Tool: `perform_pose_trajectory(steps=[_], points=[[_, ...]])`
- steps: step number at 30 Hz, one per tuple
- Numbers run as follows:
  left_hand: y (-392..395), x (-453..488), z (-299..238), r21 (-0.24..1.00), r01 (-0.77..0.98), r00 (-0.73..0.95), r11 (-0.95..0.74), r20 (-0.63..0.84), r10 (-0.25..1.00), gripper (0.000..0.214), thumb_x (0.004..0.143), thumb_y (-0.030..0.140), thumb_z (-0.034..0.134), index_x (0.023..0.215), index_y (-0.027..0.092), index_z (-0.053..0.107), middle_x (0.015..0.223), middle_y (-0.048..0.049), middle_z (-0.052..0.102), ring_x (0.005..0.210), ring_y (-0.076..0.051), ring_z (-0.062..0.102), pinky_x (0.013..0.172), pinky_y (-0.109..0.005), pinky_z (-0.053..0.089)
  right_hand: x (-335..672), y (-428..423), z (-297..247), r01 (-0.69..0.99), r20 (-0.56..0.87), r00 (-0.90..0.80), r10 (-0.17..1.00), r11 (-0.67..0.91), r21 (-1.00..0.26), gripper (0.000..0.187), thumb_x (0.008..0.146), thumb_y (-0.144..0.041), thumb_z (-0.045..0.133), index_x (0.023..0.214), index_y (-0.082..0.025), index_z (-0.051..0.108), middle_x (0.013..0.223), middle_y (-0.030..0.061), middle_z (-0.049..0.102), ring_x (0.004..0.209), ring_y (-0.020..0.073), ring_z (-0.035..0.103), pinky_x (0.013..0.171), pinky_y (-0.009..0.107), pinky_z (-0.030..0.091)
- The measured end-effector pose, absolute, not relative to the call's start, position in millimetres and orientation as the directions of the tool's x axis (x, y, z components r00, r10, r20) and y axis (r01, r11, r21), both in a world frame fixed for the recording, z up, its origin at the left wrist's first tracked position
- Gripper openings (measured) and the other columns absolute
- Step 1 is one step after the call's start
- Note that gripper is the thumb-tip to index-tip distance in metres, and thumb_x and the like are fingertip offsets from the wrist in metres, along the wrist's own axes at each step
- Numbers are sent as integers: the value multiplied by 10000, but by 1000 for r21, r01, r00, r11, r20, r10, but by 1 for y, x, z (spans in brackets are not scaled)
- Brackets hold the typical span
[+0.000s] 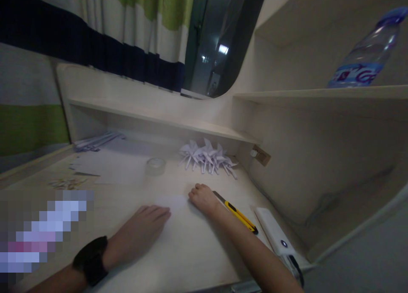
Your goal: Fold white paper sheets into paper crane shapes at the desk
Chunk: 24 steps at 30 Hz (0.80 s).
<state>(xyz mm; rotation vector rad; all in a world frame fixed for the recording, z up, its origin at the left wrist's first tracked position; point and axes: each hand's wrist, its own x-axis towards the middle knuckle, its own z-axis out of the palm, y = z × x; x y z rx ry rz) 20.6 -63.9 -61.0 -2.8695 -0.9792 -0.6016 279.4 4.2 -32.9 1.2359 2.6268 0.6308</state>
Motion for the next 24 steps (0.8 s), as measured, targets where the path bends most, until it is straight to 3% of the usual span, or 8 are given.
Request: perform_pose_trajectory(steps=[7,15,24], points=[[-65,21,-61,117,597,694,-794,420,584,294,921,214,410,1180,197,549,1190,-66,601,1063,-246,519,910,-431,367,273,0,-38,789,135,-546,827,454,415,95,846,-160,564,817,-120,644,806,108,661,803,210,561,692,305,386],[-67,23,-56,104,595,704,-797,409,580,295,921,234,403,1175,198,549,1162,-72,605,1014,-248,524,872,-427,376,240,-17,-55,653,65,-729,682,663,366,105,889,-218,549,866,-157,630,832,73,648,826,200,531,697,306,397],[-73,22,-53,127,620,685,-774,394,613,323,920,237,423,1225,198,519,1229,-70,580,1077,-249,507,926,-441,359,279,23,-34,787,112,-571,813,503,357,116,856,-130,553,793,-132,650,811,114,667,835,209,567,711,289,413]])
